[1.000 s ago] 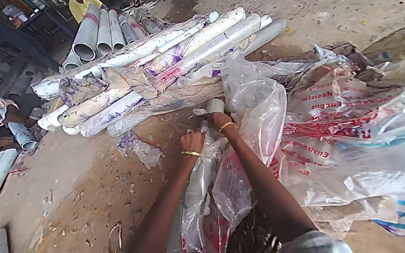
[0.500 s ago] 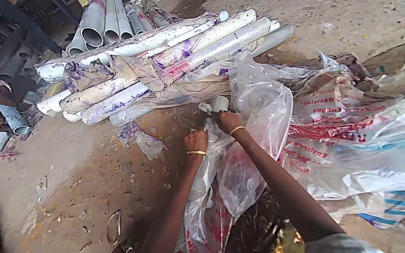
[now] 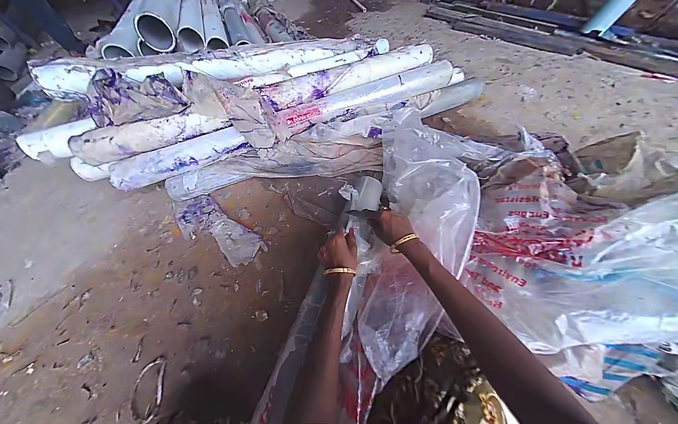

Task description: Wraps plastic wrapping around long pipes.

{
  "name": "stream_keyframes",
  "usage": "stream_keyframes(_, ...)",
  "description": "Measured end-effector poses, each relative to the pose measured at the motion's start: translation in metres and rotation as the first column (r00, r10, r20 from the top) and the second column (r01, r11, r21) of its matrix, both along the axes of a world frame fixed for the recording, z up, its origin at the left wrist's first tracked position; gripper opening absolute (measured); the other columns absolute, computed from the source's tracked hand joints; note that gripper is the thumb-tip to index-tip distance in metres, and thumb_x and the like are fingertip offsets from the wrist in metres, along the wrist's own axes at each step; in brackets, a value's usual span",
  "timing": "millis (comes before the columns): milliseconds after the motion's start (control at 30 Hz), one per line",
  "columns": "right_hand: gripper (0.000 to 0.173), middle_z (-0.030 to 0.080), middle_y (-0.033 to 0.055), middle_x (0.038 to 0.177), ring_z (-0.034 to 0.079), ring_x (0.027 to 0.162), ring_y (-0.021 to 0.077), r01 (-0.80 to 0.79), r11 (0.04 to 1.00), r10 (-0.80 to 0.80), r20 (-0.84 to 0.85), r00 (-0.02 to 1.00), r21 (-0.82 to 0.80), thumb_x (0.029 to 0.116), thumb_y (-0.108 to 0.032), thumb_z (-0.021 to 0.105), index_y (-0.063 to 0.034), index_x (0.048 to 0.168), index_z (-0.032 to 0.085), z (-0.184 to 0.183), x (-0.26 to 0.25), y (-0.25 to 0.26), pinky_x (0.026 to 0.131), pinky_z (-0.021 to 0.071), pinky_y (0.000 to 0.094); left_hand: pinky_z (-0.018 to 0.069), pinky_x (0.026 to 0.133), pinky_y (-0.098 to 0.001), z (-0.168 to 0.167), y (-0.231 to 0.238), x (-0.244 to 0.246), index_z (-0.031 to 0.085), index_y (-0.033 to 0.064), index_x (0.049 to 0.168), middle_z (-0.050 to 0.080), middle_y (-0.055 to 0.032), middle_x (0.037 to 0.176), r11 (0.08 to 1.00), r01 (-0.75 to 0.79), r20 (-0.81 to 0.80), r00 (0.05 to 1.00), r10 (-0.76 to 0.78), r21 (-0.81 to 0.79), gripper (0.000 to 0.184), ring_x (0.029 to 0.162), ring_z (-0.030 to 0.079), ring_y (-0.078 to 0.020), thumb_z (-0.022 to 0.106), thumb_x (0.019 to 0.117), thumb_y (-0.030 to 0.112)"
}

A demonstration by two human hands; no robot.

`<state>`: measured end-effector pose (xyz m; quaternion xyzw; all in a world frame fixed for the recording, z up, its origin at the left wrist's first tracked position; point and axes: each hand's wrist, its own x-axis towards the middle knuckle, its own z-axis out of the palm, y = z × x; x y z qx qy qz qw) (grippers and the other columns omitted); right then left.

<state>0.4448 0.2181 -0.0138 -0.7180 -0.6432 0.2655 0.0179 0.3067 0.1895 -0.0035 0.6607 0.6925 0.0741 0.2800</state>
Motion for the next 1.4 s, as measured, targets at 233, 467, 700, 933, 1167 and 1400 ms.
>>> stream_keyframes(233,0.031,0.069,0.0264,0.118,0.066,0.109,0.0486,-0.145,0.984,0.142,0.042,0.989,0.106,0.1052,-0.017,0.054,-0.0124,0.133,0.068,-0.007,0.005,0.015,0.087,0.0479,0.0680,0.0488,0.092,-0.0575,-0.037,0.010,-0.003,0.074,-0.0059,0.099,0.073,-0.0241,0.092,0.965,-0.144,0.320,0.945,0.068,0.221,0.033,0.094,0.070,-0.0394,0.060,0.1041,0.023)
stream_keyframes(467,0.032,0.068,0.0265,0.120,0.065,0.112,0.0480,-0.120,0.987,0.117,0.032,0.993,0.106,0.1067,-0.017,0.052,-0.0100,0.134,0.067,0.006,0.004,0.000,0.091,0.0466,0.0667,0.0483,0.074,-0.0419,-0.044,0.002,0.004,0.068,-0.0093,0.077,0.063,-0.0156,0.068,0.897,-0.274,0.535,0.844,0.051,0.348,0.026,0.068,0.058,-0.0227,0.067,0.0958,0.009)
stream_keyframes(700,0.036,0.068,0.0277,0.119,0.065,0.113,0.0475,-0.111,0.989,0.111,0.009,0.994,0.096,0.1088,-0.017,0.045,-0.0092,0.140,0.062,-0.005,0.003,-0.015,0.093,0.0473,0.0636,0.0457,0.074,-0.0327,-0.058,0.016,-0.005,0.065,-0.0106,0.076,0.058,-0.0093,0.066,0.887,-0.359,0.674,0.735,0.076,0.291,0.024,0.067,0.053,-0.0123,0.065,0.0952,0.004)
stream_keyframes(933,0.029,0.066,0.0268,0.124,0.063,0.116,0.0455,-0.116,0.993,0.116,0.005,0.993,-0.002,0.1041,-0.017,0.056,0.0023,0.122,0.067,-0.005,-0.025,0.009,0.094,0.0469,0.0639,0.0444,0.070,-0.0172,-0.056,0.000,0.003,0.065,-0.0112,0.075,0.057,-0.0013,0.064,0.848,-0.443,0.826,0.564,0.011,0.291,0.018,0.064,0.051,0.0023,0.061,0.0916,-0.005)
stream_keyframes(1167,0.035,0.069,0.0269,0.120,0.064,0.116,0.0457,-0.054,0.995,0.069,-0.184,0.981,0.085,0.1091,-0.020,0.047,-0.0044,0.134,0.067,-0.010,0.010,-0.039,0.098,0.0456,0.0635,0.0547,0.069,-0.0211,-0.036,-0.009,-0.002,0.057,0.0010,0.088,0.060,0.0006,0.074,0.875,-0.451,0.974,0.045,0.221,-0.177,0.022,0.070,0.062,-0.0032,0.040,0.1018,-0.003)
stream_keyframes(1400,0.035,0.069,0.0277,0.117,0.065,0.111,0.0455,0.085,0.988,-0.032,-0.373,0.927,0.127,0.1069,-0.019,0.053,-0.0042,0.137,0.063,-0.022,0.000,-0.006,0.097,0.0465,0.0642,0.0570,0.059,-0.0184,-0.039,-0.020,-0.005,0.058,0.0130,0.076,0.067,0.0063,0.064,0.934,-0.303,0.975,-0.172,0.140,-0.188,0.038,0.062,0.066,0.0003,0.029,0.0975,0.001)
